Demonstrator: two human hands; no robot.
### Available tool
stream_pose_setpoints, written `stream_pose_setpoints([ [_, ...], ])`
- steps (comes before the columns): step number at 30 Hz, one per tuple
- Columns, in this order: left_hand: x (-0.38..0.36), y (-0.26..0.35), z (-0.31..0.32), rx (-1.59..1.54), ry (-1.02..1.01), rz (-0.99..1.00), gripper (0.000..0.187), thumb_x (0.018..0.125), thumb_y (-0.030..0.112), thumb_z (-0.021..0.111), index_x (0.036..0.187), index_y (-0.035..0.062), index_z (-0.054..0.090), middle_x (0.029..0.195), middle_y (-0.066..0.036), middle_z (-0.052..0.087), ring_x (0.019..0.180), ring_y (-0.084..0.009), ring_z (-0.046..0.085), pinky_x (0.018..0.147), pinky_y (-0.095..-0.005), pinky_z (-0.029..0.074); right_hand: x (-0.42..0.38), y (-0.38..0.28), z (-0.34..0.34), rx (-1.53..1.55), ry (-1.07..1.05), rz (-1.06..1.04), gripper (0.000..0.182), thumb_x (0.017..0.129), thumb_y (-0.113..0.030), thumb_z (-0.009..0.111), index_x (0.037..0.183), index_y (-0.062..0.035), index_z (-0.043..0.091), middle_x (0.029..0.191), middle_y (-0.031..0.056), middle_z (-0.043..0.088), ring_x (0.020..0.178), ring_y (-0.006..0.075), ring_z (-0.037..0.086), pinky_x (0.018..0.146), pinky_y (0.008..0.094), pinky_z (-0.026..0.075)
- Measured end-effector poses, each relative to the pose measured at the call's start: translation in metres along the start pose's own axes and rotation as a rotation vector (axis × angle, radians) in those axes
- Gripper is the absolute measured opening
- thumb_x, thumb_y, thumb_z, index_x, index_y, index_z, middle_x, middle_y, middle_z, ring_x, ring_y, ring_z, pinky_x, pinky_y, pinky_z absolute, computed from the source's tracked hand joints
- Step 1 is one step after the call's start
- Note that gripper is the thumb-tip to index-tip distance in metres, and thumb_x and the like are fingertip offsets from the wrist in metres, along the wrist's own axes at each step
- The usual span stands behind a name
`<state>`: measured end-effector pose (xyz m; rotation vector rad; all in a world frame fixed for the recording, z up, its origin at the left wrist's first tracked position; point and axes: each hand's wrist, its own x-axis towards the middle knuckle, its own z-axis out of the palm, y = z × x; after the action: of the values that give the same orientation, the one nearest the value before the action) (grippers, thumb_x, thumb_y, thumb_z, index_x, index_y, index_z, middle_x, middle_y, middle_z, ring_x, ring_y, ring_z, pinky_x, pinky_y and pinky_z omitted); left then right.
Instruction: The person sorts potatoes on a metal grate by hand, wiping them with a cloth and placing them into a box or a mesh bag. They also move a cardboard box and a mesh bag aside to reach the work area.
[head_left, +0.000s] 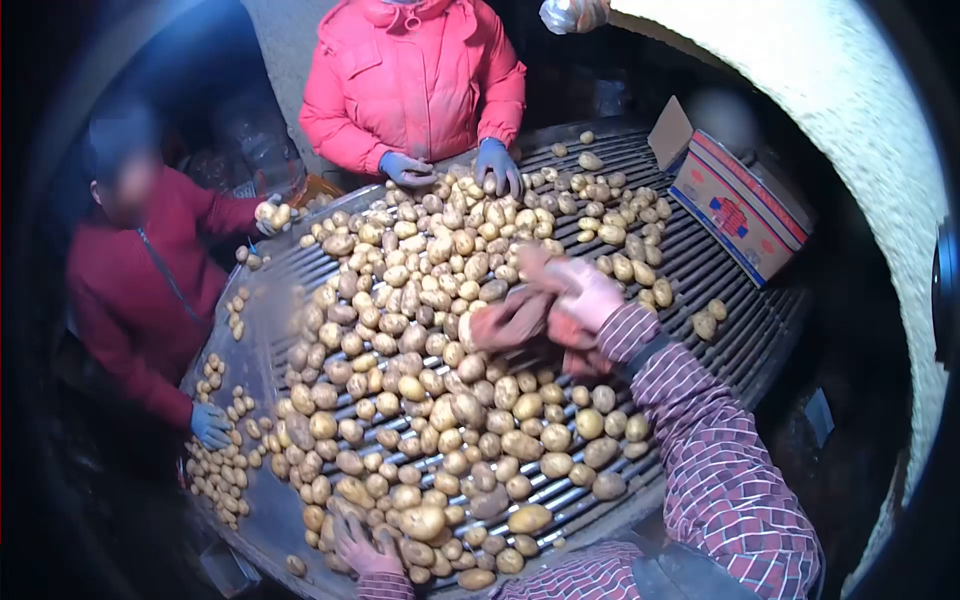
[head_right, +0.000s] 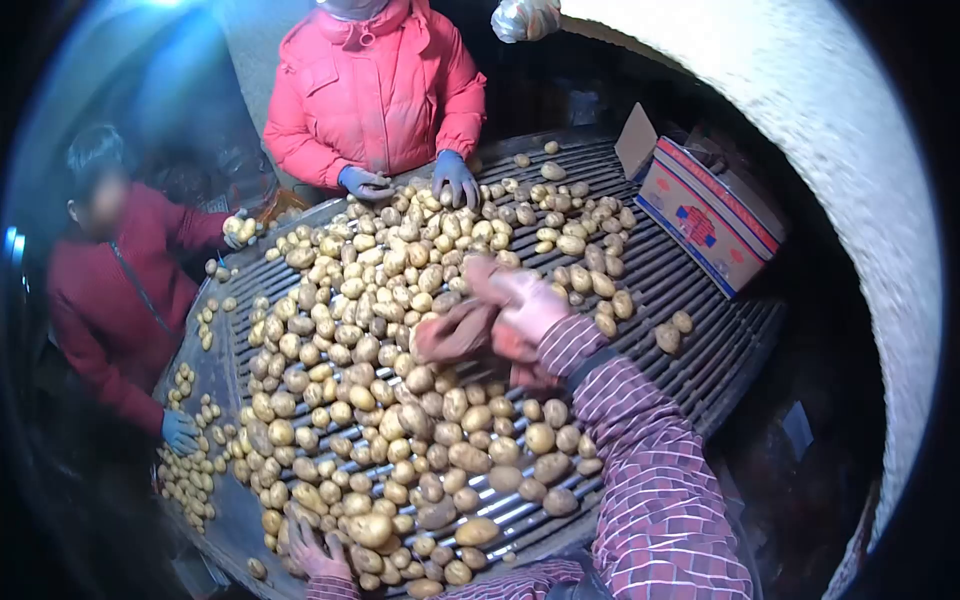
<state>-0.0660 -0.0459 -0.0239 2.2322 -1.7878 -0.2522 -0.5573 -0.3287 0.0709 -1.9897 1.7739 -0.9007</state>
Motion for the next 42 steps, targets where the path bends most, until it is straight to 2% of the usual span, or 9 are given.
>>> stream_pose_setpoints([
  [2, 0.005, -0.013, 0.028, 0.257, 0.026, 0.127, 0.080, 0.073, 0.045, 0.070, 0.134, -0.0009, 0.044, 0.144, -0.022, 0.036, 0.134, -0.0390, 0.034, 0.110, -0.0556, 0.027, 0.052, 0.057, -0.015, -0.015, 0.270, 0.096, 0.054, 0.074, -0.011, 0.066, 0.127, -0.0042, 0.058, 0.124, 0.0184, 0.059, 0.115, 0.0321, 0.057, 0.101, 0.0377, 0.044],
  [3, 0.015, 0.011, 0.003, 0.262, -0.254, 0.035, 0.066, 0.090, 0.045, 0.051, 0.144, 0.0107, 0.041, 0.147, -0.020, 0.037, 0.138, -0.0419, 0.028, 0.113, -0.0561, 0.022, 0.077, 0.079, -0.021, -0.013, 0.425, 0.144, 0.056, 0.073, -0.012, 0.068, 0.127, -0.0036, 0.058, 0.122, 0.0207, 0.059, 0.115, 0.0336, 0.057, 0.100, 0.0387, 0.045],
  [6, 0.022, 0.012, 0.008, 0.449, -0.242, 0.117, 0.066, 0.089, 0.047, 0.052, 0.143, 0.0116, 0.042, 0.146, -0.019, 0.040, 0.138, -0.0401, 0.029, 0.113, -0.0553, 0.024, 0.156, 0.160, -0.020, -0.189, 0.604, 0.237, 0.069, 0.075, -0.026, 0.073, 0.136, -0.0067, 0.047, 0.125, 0.0261, 0.053, 0.114, 0.0413, 0.054, 0.098, 0.0432, 0.046],
  [10, 0.039, 0.035, 0.004, 0.612, -0.348, 0.161, 0.072, 0.086, 0.049, 0.056, 0.144, 0.0106, 0.040, 0.149, -0.023, 0.033, 0.138, -0.0447, 0.027, 0.112, -0.0567, 0.024, 0.229, 0.189, 0.047, -0.309, 0.047, 0.598, 0.094, 0.081, -0.062, 0.057, 0.153, -0.0147, 0.018, 0.155, 0.0253, 0.021, 0.136, 0.0462, 0.034, 0.112, 0.0494, 0.031],
  [11, 0.045, 0.038, 0.008, 0.628, -0.377, 0.153, 0.075, 0.084, 0.050, 0.058, 0.145, 0.0102, 0.039, 0.150, -0.025, 0.030, 0.138, -0.0461, 0.027, 0.112, -0.0571, 0.024, 0.232, 0.186, 0.072, -0.644, 0.103, 0.480, 0.089, 0.081, -0.061, 0.058, 0.152, -0.0185, 0.024, 0.155, 0.0209, 0.023, 0.137, 0.0425, 0.032, 0.114, 0.0479, 0.028],
  [16, 0.076, 0.104, 0.019, 0.561, -0.634, -0.121, 0.088, 0.077, 0.052, 0.065, 0.144, 0.0020, 0.037, 0.150, -0.030, 0.026, 0.138, -0.0486, 0.025, 0.110, -0.0686, 0.013, 0.271, 0.160, 0.065, -0.757, 0.004, 0.233, 0.055, 0.080, -0.042, 0.060, 0.129, -0.0198, 0.056, 0.128, 0.0103, 0.056, 0.122, 0.0295, 0.048, 0.101, 0.0455, 0.036],
  [19, 0.057, 0.059, 0.045, 0.375, -0.452, 0.220, 0.089, 0.076, 0.051, 0.064, 0.140, -0.0055, 0.040, 0.146, -0.031, 0.033, 0.138, -0.0427, 0.029, 0.110, -0.0700, 0.009, 0.257, 0.144, 0.078, -0.657, -0.091, 0.092, 0.051, 0.077, -0.037, 0.060, 0.125, -0.0190, 0.059, 0.124, 0.0104, 0.057, 0.117, 0.0300, 0.050, 0.101, 0.0438, 0.036],
  [31, 0.057, 0.063, 0.049, 0.405, -0.402, 0.216, 0.086, 0.081, 0.060, 0.055, 0.141, -0.0003, 0.040, 0.150, -0.018, 0.036, 0.141, -0.0288, 0.029, 0.112, -0.0665, 0.011, 0.040, -0.024, 0.149, -0.257, -0.379, -0.698, 0.042, 0.072, -0.024, 0.066, 0.114, -0.0273, 0.061, 0.105, 0.0083, 0.051, 0.104, 0.0343, 0.053, 0.078, 0.0463, 0.054],
  [42, 0.056, 0.060, 0.052, 0.368, -0.367, 0.249, 0.087, 0.078, 0.057, 0.061, 0.141, 0.0000, 0.040, 0.149, -0.018, 0.036, 0.139, -0.0317, 0.032, 0.111, -0.0680, 0.010, 0.043, -0.040, 0.153, -0.161, -0.514, -0.583, 0.040, 0.080, -0.036, 0.064, 0.119, -0.0301, 0.062, 0.110, 0.0067, 0.054, 0.100, 0.0311, 0.058, 0.073, 0.0425, 0.056],
])
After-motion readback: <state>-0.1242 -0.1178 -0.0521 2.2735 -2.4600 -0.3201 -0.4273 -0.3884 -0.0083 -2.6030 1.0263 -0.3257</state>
